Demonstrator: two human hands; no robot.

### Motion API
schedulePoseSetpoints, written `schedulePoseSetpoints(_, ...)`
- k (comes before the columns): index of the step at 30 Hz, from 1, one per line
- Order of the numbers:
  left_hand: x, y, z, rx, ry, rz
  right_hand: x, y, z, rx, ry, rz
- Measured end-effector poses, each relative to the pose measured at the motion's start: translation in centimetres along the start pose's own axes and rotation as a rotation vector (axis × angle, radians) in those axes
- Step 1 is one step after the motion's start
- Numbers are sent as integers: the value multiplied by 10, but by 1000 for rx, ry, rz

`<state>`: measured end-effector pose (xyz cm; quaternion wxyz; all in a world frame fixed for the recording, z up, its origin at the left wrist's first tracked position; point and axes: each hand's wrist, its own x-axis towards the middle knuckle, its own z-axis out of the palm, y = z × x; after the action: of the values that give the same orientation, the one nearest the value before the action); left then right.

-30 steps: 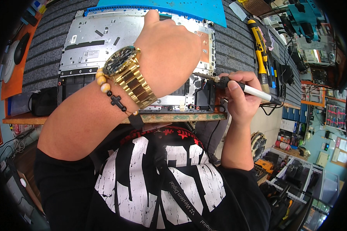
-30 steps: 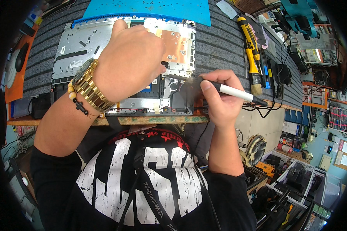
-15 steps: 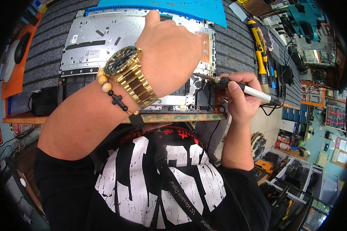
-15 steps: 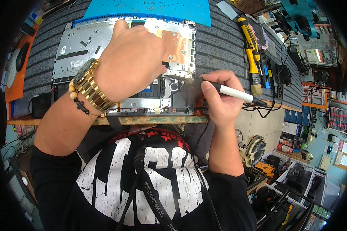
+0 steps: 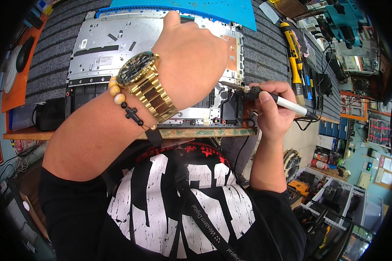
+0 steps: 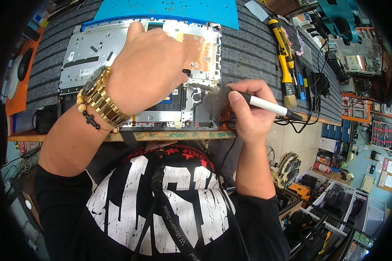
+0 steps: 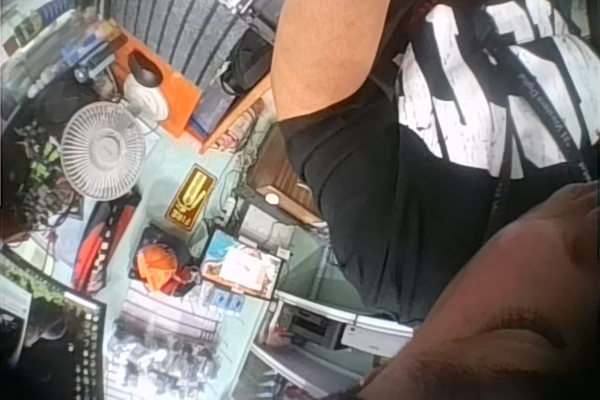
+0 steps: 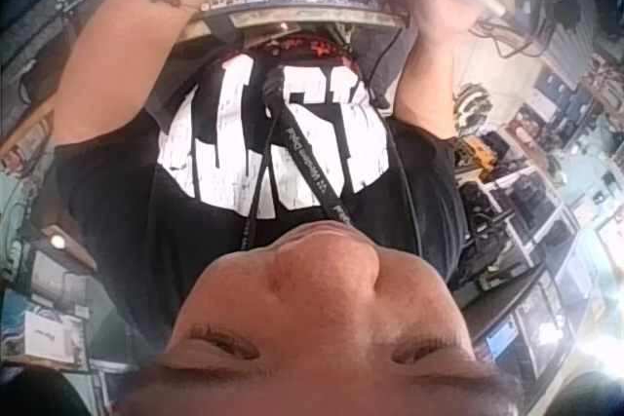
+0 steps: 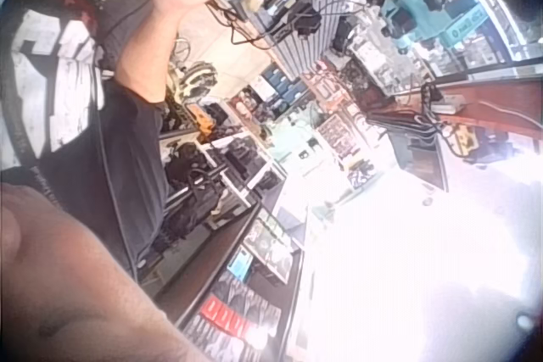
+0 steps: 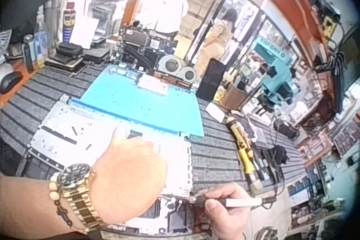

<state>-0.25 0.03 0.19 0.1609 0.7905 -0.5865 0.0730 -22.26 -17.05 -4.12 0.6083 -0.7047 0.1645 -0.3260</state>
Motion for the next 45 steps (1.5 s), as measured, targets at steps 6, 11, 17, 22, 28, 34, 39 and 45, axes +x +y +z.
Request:
schedulePoseSetpoints(6, -1, 0, 1, -3, 14, 5, 1, 2, -3, 11, -13, 12)
schedulePoseSetpoints(11, 0, 0, 0, -3, -2, 3, 1, 3, -3, -27, -32, -11)
schedulePoseSetpoints(17, 0, 1, 1, 22, 8, 1, 0, 5, -5, 38, -18, -9)
schedulePoseSetpoints(22, 1, 1, 2, 8, -6, -1, 0, 3, -4, -31, -19, 28)
schedulePoseSetpoints(28, -1, -1, 2, 7, 15, 5, 1, 2, -4, 7, 28, 43)
schedulePoseSetpoints(34, -1, -1, 3, -9, 25, 19, 1, 4, -6, -32, -8, 20)
schedulePoseSetpoints(39, -1, -1, 2, 6, 21, 13, 1, 2, -3, -10, 7, 21)
schedulePoseSetpoints(45, -1, 0, 2, 4, 21, 14, 0, 0, -4, -13, -3, 48)
